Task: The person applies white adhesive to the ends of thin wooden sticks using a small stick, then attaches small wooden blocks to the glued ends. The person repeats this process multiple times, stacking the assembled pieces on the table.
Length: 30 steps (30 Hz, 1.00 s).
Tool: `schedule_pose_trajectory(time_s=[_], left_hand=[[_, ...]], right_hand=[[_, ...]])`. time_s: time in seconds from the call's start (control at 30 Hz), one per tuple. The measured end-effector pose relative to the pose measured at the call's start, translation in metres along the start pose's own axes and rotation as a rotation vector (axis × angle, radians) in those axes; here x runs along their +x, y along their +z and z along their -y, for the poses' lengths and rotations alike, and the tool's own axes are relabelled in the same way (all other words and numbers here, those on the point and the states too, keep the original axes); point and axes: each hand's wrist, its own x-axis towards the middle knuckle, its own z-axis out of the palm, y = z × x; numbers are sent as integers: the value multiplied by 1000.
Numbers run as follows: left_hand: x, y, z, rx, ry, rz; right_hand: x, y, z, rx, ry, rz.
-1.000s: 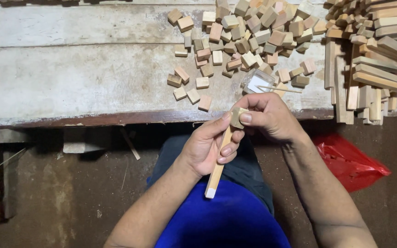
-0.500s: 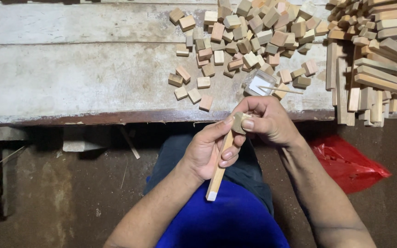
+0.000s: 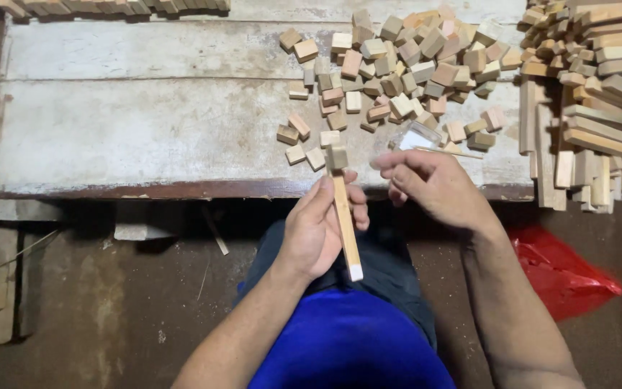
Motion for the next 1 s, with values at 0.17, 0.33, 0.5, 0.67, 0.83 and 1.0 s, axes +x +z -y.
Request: schedule_pose_trajectory(time_s=[0.17, 0.33, 0.5, 0.67, 0.83, 1.0], left_hand=[[10, -6, -6, -28, 232, -16], [1, -5, -3, -17, 291, 10], [-12, -40, -27, -53, -29, 157], [-2, -36, -70, 545, -469, 437], [11, -59, -44, 813, -699, 639], [-17, -44, -75, 905, -569, 485]], right_hand=[[-4, 36, 4, -56, -21, 146], [9, 40, -10, -24, -35, 245], [-2, 22, 13, -180, 8, 463], [2, 30, 68, -450, 56, 711], [17, 53, 83, -742, 111, 904], [50, 61, 95, -816, 116, 595]])
